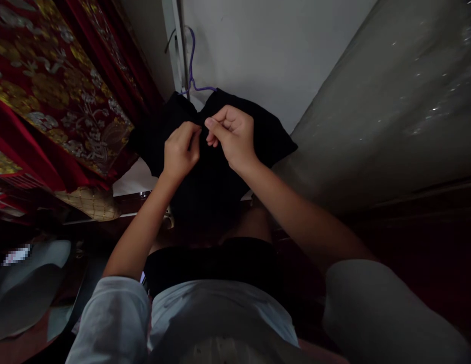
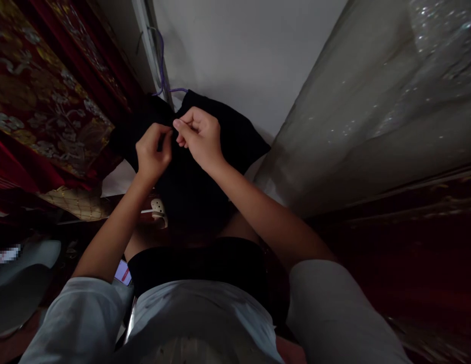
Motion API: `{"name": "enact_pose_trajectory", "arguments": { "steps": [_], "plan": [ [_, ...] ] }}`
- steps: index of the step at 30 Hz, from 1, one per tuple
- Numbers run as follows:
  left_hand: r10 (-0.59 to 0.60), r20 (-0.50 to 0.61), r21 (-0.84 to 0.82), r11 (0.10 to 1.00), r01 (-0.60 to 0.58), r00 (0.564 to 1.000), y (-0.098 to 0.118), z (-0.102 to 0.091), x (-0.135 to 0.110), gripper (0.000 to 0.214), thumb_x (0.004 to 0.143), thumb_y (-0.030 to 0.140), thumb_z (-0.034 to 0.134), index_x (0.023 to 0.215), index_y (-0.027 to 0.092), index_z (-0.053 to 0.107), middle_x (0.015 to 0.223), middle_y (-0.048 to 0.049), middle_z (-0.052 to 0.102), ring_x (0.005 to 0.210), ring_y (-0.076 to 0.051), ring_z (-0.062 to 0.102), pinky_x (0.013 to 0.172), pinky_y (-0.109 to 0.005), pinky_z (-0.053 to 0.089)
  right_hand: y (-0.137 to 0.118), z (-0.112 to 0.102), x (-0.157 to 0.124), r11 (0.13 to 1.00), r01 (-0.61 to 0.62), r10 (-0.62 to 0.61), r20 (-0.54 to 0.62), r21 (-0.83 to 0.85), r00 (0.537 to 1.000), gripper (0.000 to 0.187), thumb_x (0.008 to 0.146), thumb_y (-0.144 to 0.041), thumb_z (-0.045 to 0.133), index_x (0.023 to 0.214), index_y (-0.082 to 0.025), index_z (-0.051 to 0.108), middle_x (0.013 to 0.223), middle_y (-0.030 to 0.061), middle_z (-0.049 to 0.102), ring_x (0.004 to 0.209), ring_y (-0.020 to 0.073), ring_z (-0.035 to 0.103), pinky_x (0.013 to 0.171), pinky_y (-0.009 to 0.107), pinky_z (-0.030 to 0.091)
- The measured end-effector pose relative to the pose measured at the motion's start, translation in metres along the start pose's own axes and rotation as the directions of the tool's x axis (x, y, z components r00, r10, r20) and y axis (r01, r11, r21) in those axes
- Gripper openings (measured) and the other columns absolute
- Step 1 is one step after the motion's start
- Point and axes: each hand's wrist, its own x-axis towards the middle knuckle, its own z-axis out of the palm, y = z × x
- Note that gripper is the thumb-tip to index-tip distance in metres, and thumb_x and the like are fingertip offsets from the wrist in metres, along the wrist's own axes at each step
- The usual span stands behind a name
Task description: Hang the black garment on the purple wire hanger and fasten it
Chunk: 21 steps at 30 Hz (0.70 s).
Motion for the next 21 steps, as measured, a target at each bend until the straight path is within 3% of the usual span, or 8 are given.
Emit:
{"name": "enact_pose_trajectory", "arguments": {
  "steps": [6,12,16,19,21],
  "plan": [
    [0.039,0.084,0.048,0.998,-0.043,0.996,-0.006,0.008,-0.003,0.029,0.107,0.039,0.046,0.092,0.02,0.061,0.088,-0.0054,0.065,0.094,-0.022,0.07,0.089,-0.038,0.053,0.019,0.007,0.0,0.998,0.023,-0.025,-0.039,-0.063,0.999,0.043,0.094,-0.068,0.061,0.095,-0.025,0.061,0.073,0.0008,0.057,0.07,0.0166,0.063,0.063,0.03,0.055],
    [-0.057,0.023,0.036,0.998,0.056,0.998,-0.01,-0.011,-0.007,0.023,0.104,0.04,0.053,0.094,0.021,0.061,0.089,-0.005,0.067,0.096,-0.022,0.069,0.09,-0.036,0.051,0.01,-0.003,-0.002,0.982,0.06,-0.037,0.13,-0.177,0.991,0.03,0.091,-0.052,0.072,0.09,-0.024,0.061,0.068,-0.0013,0.051,0.074,0.0173,0.06,0.07,0.032,0.052],
    [-0.034,0.059,0.09,0.996,0.028,0.998,-0.005,-0.016,-0.005,0.021,0.105,0.034,0.048,0.093,0.021,0.059,0.089,-0.0059,0.067,0.089,-0.022,0.068,0.086,-0.034,0.049,0.0,-0.005,-0.002,0.952,0.094,-0.032,0.21,-0.292,0.977,0.026,0.091,-0.042,0.073,0.08,-0.023,0.058,0.063,-0.002,0.046,0.073,0.0172,0.058,0.071,0.031,0.049],
    [-0.009,0.135,0.195,0.981,-0.018,0.991,-0.005,-0.006,-0.015,0.016,0.101,0.024,0.047,0.092,0.021,0.059,0.085,-0.0064,0.067,0.08,-0.021,0.066,0.081,-0.034,0.049,0.003,-0.005,-0.001,0.933,0.124,-0.075,0.155,-0.337,0.985,0.031,0.093,-0.047,0.069,0.077,-0.024,0.055,0.061,-0.0021,0.044,0.069,0.0167,0.055,0.069,0.031,0.048],
    [-0.025,0.252,0.261,0.965,-0.043,0.967,-0.008,0.003,-0.031,0.013,0.096,0.018,0.049,0.091,0.02,0.06,0.081,-0.0069,0.065,0.074,-0.021,0.064,0.076,-0.034,0.049,0.008,-0.008,0.002,0.93,0.142,-0.133,0.052,-0.34,0.99,0.036,0.095,-0.054,0.064,0.077,-0.024,0.054,0.061,-0.0022,0.043,0.068,0.0167,0.054,0.068,0.032,0.048]
  ]
}}
